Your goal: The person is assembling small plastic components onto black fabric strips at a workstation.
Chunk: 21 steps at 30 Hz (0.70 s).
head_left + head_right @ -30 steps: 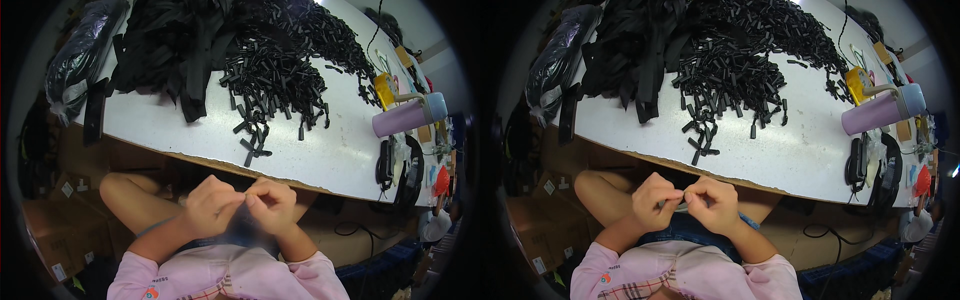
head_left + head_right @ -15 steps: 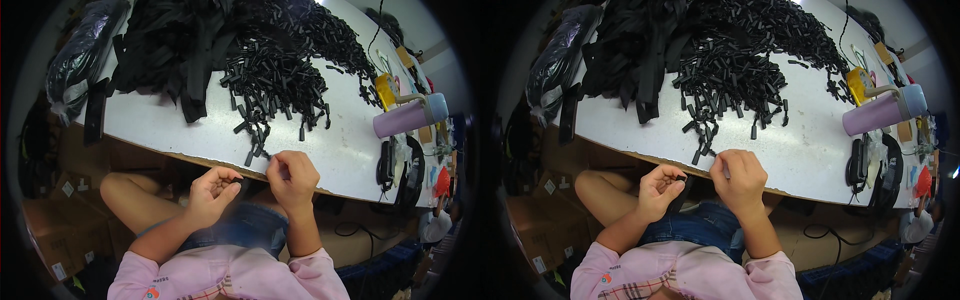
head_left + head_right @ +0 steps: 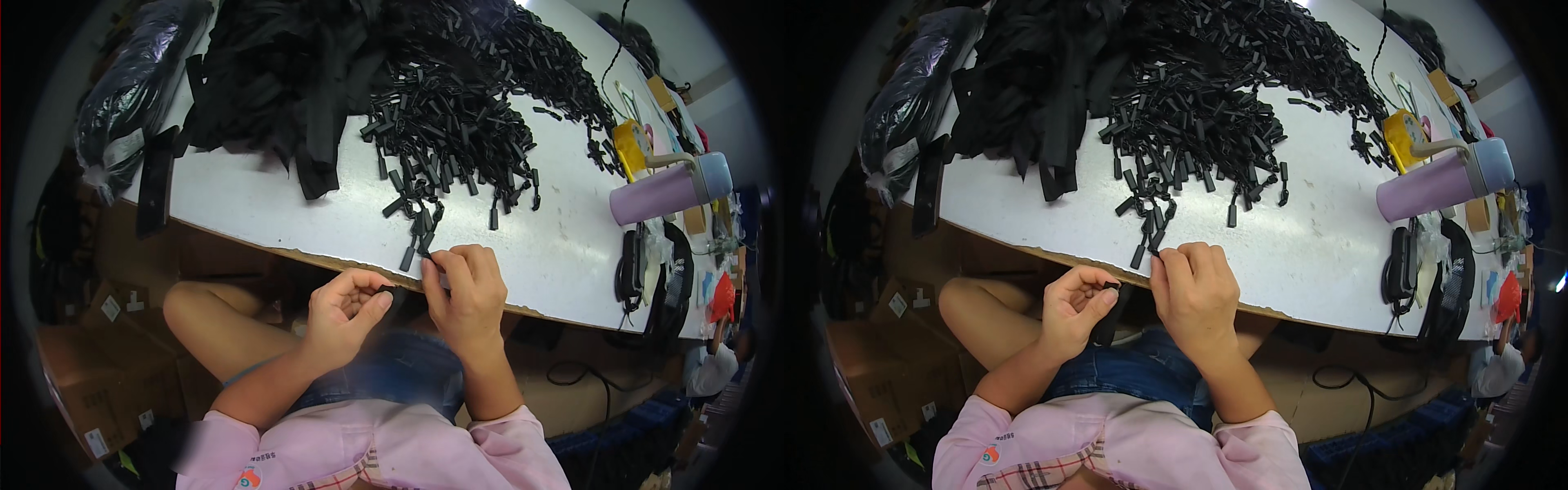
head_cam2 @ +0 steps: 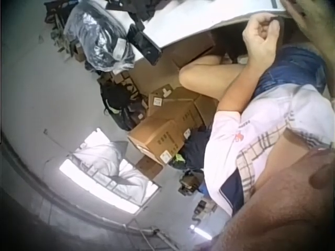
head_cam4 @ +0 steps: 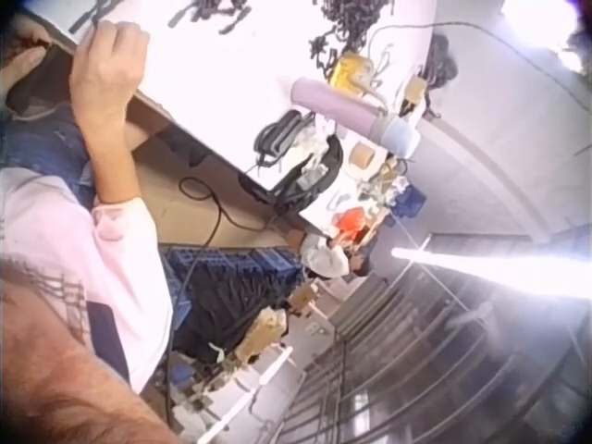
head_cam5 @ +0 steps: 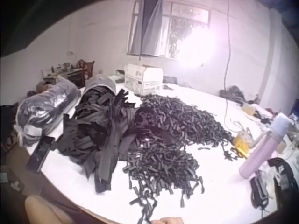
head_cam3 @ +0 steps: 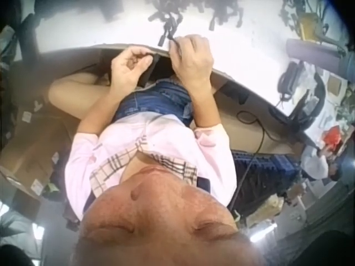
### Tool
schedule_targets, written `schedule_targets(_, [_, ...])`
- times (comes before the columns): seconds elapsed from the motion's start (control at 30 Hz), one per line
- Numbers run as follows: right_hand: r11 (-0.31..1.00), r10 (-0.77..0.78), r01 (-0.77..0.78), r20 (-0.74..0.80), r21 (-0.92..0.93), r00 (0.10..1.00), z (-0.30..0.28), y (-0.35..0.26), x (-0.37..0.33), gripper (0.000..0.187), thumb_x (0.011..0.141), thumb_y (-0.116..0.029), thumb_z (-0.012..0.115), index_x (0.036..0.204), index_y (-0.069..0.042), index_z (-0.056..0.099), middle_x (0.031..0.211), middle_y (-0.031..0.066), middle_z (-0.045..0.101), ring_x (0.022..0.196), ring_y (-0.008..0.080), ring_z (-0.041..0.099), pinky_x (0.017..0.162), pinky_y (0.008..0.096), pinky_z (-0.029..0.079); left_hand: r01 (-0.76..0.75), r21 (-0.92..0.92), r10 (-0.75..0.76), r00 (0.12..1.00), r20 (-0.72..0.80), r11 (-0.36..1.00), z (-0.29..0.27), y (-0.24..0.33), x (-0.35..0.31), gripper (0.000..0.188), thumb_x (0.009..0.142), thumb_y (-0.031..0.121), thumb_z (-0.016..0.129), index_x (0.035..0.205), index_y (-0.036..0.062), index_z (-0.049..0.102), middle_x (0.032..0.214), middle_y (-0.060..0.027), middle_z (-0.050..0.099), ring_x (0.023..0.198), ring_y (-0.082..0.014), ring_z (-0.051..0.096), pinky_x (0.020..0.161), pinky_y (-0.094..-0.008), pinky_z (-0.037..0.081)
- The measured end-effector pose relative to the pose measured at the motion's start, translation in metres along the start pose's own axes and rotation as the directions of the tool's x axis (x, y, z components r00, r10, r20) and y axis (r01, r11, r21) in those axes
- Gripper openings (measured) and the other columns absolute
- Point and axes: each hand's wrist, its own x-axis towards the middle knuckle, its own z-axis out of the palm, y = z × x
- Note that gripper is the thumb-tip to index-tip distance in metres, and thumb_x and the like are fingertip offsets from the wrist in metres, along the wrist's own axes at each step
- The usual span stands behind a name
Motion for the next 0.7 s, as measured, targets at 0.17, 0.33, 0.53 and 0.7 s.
schedule_targets(0.17, [0.99, 0.087, -0.081, -0.046, 0.119, 0.995, -0.003, -0.001, -0.005, 0.013, 0.066, 0.0, 0.063, 0.075, -0.002, 0.056, 0.071, 0.0073, 0.054, 0.06, 0.0194, 0.051, 0.05, 0.0267, 0.041, 0.007, -0.033, -0.007, 1.0, 0.012, 0.999, 0.0, 0.0, -0.001, 0.014, 0.078, 0.002, 0.055, 0.092, -0.0023, 0.053, 0.081, -0.001, 0.053, 0.069, -0.0025, 0.048, 0.061, -0.0142, 0.041])
schedule_targets(0.33, [0.688, 0.165, -0.238, 0.172, 0.685, 0.971, -0.013, -0.016, -0.007, 0.013, 0.066, 0.001, 0.066, 0.077, 0.0, 0.059, 0.071, 0.0072, 0.056, 0.054, 0.0118, 0.052, 0.047, 0.0202, 0.041, -0.046, 0.023, 0.045, 0.996, 0.073, 0.999, 0.001, 0.004, -0.002, 0.012, 0.078, 0.002, 0.055, 0.089, -0.0017, 0.054, 0.081, -0.0016, 0.053, 0.069, -0.0032, 0.049, 0.061, -0.0152, 0.041])
schedule_targets(0.53, [0.759, 0.012, -0.094, 0.13, 0.644, 0.991, -0.015, -0.014, -0.004, 0.015, 0.065, 0.003, 0.065, 0.079, -0.002, 0.062, 0.073, 0.0077, 0.055, 0.056, 0.0123, 0.052, 0.047, 0.0209, 0.042, -0.127, 0.051, 0.123, 0.988, 0.089, 0.991, 0.001, 0.004, 0.0, 0.009, 0.077, 0.0, 0.055, 0.085, -0.0018, 0.054, 0.082, -0.003, 0.053, 0.065, -0.0029, 0.047, 0.056, -0.0152, 0.039])
schedule_targets(0.7, [0.775, -0.065, -0.047, 0.154, 0.63, 0.986, -0.016, -0.01, -0.003, 0.02, 0.064, 0.004, 0.064, 0.083, -0.002, 0.061, 0.076, 0.0092, 0.053, 0.057, 0.0147, 0.053, 0.048, 0.0222, 0.043, -0.224, 0.291, 0.2, 0.973, 0.112, 0.93, 0.0, 0.005, 0.002, 0.009, 0.072, -0.002, 0.056, 0.08, -0.001, 0.054, 0.079, -0.0044, 0.054, 0.051, -0.0032, 0.041, 0.046, -0.0174, 0.035])
